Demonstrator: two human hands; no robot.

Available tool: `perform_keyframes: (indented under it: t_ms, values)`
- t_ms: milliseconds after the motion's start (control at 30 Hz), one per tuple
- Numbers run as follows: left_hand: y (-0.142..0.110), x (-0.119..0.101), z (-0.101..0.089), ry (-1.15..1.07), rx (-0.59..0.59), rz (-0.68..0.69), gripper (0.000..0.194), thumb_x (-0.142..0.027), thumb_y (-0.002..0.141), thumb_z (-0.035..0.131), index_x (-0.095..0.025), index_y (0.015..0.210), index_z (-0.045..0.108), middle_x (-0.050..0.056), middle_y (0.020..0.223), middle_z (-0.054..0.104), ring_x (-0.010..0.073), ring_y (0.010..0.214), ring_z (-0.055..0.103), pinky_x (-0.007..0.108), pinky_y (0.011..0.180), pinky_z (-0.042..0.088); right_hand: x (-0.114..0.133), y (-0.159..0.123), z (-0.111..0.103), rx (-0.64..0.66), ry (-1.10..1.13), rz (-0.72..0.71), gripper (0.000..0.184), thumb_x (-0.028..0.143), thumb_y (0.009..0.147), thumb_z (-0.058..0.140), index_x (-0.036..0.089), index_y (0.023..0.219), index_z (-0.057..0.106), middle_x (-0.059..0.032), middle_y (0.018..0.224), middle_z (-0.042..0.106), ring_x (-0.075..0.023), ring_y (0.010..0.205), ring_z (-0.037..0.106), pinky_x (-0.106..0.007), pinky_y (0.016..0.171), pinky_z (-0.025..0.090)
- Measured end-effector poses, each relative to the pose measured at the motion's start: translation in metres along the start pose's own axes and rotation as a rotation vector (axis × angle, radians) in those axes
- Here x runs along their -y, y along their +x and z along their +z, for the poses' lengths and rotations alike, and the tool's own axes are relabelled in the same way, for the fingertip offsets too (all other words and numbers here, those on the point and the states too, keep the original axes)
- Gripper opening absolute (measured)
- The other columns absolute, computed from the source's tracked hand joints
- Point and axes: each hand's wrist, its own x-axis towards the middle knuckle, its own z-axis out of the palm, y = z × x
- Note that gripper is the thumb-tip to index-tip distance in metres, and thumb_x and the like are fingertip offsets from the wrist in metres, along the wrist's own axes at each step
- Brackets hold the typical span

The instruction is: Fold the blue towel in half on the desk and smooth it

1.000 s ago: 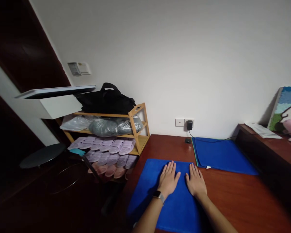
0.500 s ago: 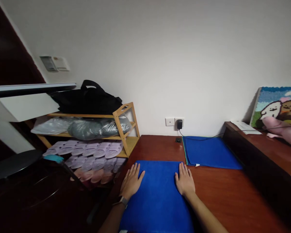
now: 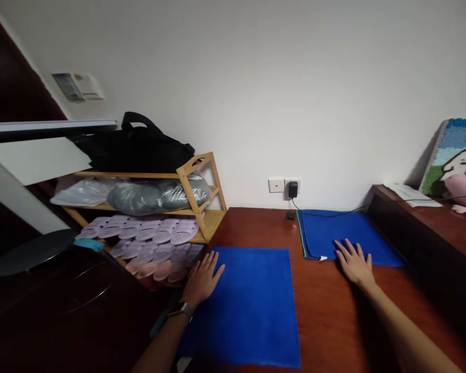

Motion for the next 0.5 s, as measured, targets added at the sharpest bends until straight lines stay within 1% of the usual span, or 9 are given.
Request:
perform_keyframes:
  t_ms: [67, 133, 233, 300, 367, 433, 500]
  values:
    - [0.000, 0.005, 0.004, -0.005, -0.026, 0.022, 0.068, -0.057, 0.103, 0.030, -0.015, 0.156, 0.039, 0.014, 0.162, 0.037, 0.0299, 0.152, 0.031, 0.053, 0.122, 0.027, -0.008, 0.004, 0.006, 0.054, -0.033, -0.014, 0.056, 0.059, 0.103, 0.017, 0.048, 0.158, 0.023, 0.0043, 0.170, 0.021, -0.0359, 0.155, 0.012, -0.067, 0.119, 0.010]
    - [0.000, 0.006, 0.006, -0.007, -0.036, 0.035, 0.068, -0.057, 0.103, 0.029, -0.016, 0.156, 0.039, 0.014, 0.163, 0.037, 0.0295, 0.152, 0.031, 0.053, 0.121, 0.027, -0.009, 0.001, 0.009, 0.072, -0.051, -0.014, 0.056, 0.059, 0.103, 0.016, 0.049, 0.158, 0.019, 0.0038, 0.170, 0.020, -0.0371, 0.155, 0.012, -0.069, 0.118, 0.009]
    - [0.001, 0.004, 0.003, -0.018, 0.010, 0.007, 0.070, -0.059, 0.103, 0.027, -0.015, 0.157, 0.036, 0.013, 0.164, 0.034, 0.0294, 0.153, 0.029, 0.053, 0.122, 0.025, -0.004, -0.012, 0.009, 0.080, -0.064, -0.003, 0.055, 0.059, 0.103, 0.016, 0.051, 0.157, 0.017, 0.0050, 0.170, 0.020, -0.0361, 0.155, 0.013, -0.067, 0.118, 0.010]
    - [0.003, 0.001, -0.003, -0.043, 0.062, -0.023, 0.070, -0.057, 0.104, 0.026, -0.014, 0.159, 0.033, 0.013, 0.165, 0.032, 0.0285, 0.153, 0.026, 0.052, 0.123, 0.024, -0.001, -0.027, 0.006, 0.090, -0.080, 0.005, 0.055, 0.057, 0.103, 0.017, 0.051, 0.157, 0.016, 0.0056, 0.170, 0.020, -0.0358, 0.155, 0.014, -0.067, 0.118, 0.011]
    - [0.001, -0.002, -0.011, -0.080, 0.073, -0.043, 0.068, -0.053, 0.105, 0.025, -0.013, 0.159, 0.031, 0.013, 0.165, 0.030, 0.0268, 0.154, 0.026, 0.050, 0.124, 0.024, 0.000, -0.047, 0.004, 0.095, -0.099, 0.013, 0.055, 0.055, 0.103, 0.018, 0.051, 0.158, 0.015, 0.0062, 0.170, 0.020, -0.0359, 0.155, 0.014, -0.066, 0.119, 0.013]
    - [-0.007, -0.006, -0.020, -0.115, 0.015, -0.043, 0.064, -0.049, 0.105, 0.026, -0.014, 0.159, 0.032, 0.013, 0.165, 0.031, 0.0261, 0.153, 0.027, 0.050, 0.123, 0.026, -0.001, -0.071, 0.002, 0.095, -0.112, 0.009, 0.055, 0.053, 0.103, 0.018, 0.050, 0.158, 0.014, 0.0072, 0.170, 0.020, -0.0356, 0.155, 0.013, -0.066, 0.119, 0.015]
    - [-0.025, -0.010, -0.030, -0.140, -0.070, 0.003, 0.060, -0.048, 0.105, 0.030, -0.018, 0.157, 0.037, 0.011, 0.164, 0.034, 0.0262, 0.152, 0.030, 0.049, 0.123, 0.027, -0.004, -0.097, 0.003, 0.088, -0.120, -0.005, 0.055, 0.053, 0.103, 0.018, 0.050, 0.158, 0.014, 0.0083, 0.170, 0.020, -0.0349, 0.155, 0.013, -0.065, 0.119, 0.016]
